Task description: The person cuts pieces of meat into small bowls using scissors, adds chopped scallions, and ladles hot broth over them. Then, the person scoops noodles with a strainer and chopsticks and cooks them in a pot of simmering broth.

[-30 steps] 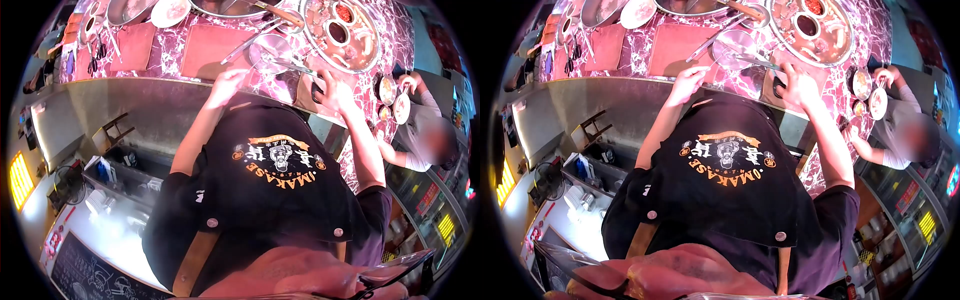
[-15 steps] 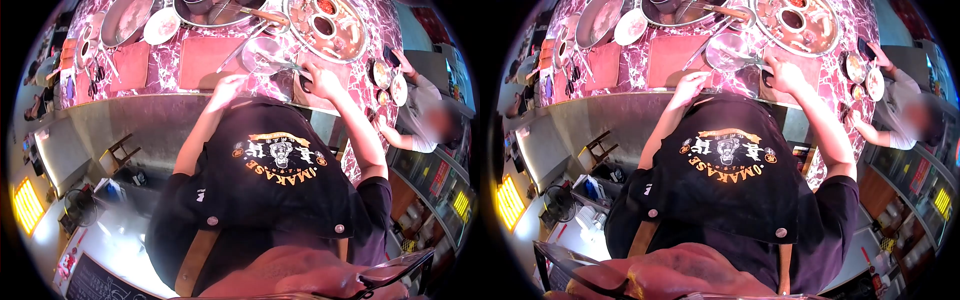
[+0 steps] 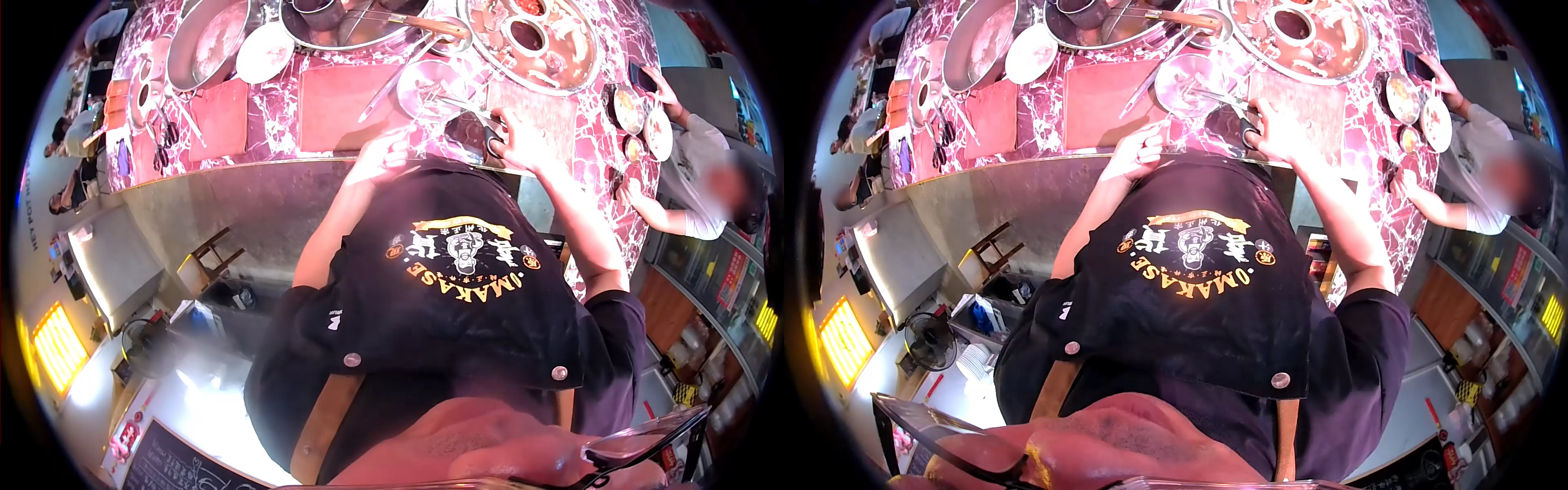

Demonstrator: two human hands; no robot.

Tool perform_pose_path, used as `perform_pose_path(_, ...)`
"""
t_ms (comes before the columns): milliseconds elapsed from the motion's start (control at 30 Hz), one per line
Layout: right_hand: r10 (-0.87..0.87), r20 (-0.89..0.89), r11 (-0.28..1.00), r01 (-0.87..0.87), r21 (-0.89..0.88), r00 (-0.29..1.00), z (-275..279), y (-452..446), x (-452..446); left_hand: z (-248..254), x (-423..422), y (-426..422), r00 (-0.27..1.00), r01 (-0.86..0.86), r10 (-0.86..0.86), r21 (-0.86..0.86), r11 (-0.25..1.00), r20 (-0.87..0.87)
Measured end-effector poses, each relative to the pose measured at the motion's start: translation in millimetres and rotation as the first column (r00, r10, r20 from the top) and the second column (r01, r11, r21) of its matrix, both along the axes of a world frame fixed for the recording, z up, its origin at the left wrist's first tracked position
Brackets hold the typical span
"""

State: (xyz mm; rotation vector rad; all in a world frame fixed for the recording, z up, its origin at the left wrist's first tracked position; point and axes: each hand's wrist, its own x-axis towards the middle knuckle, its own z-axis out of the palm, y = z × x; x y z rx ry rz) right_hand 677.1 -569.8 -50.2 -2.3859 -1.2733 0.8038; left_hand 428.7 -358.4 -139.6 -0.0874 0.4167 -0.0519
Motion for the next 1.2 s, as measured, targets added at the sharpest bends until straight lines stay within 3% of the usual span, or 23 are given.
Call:
perform_pose_path(133,-0.003,-0.004,0.999,0.003,0.039,1.0,-22,-18,-4,-3,1,-3,1.0,-0.027,0.027,-0.134,0.991,0.003)
perform_pose_path(200,-0.022,0.003,0.998,0.022,-0.066,1.0,-17,-25,-5,-6,-1,-5,0.998,-0.045,0.042,-0.062,0.997,-0.049)
perform_pose_path(433,-0.066,0.009,0.995,0.067,-0.069,0.998,16,-32,-2,-7,-1,-5,0.985,0.017,0.021,0.223,0.975,-0.169)
perform_pose_path(533,-0.066,-0.009,0.997,0.066,-0.035,0.998,-8,-17,-4,-4,1,-4,0.972,0.03,0.006,0.148,0.989,-0.235)
perform_pose_path(633,-0.081,-0.046,0.996,0.08,-0.026,0.996,-14,-4,-14,-12,0,-6,0.983,0.019,-0.013,0.03,0.999,-0.182)
perform_pose_path(733,-0.077,-0.023,0.997,0.076,-0.008,0.997,-35,-3,-15,-7,-2,-8,0.963,0.139,-0.052,0.318,0.938,-0.266)
perform_pose_path(800,-0.045,0.039,0.999,0.045,0.001,0.998,-35,-5,-13,-21,-12,-2,0.997,0.076,-0.075,0.069,0.995,-0.017)
perform_pose_path(833,-0.035,0.039,0.999,0.036,-0.013,0.999,-26,-3,-13,-8,-17,-6,0.981,0.094,-0.039,0.291,0.952,-0.191)
perform_pose_path(900,-0.044,-0.019,0.998,0.043,-0.045,0.999,-17,-3,-7,12,-22,-3,0.952,0.179,-0.05,0.415,0.892,-0.303)
perform_pose_path(967,-0.028,-0.038,0.999,0.026,-0.044,0.999,-16,-2,3,51,-29,-4,0.947,0.251,-0.061,0.604,0.756,-0.316)
perform_pose_path(1067,0.026,-0.083,0.997,-0.032,-0.074,0.996,-15,-7,15,77,-28,-2,0.893,0.279,0.075,0.678,0.68,-0.443)
perform_pose_path(1167,0.05,-0.056,0.999,-0.049,0.017,0.997,24,-24,32,62,-18,6,0.906,0.204,0.173,0.755,0.623,-0.387)
perform_pose_path(1200,-0.01,-0.132,0.994,0.023,0.104,0.991,9,-41,46,70,-7,5,0.903,0.196,0.19,0.763,0.615,-0.385)
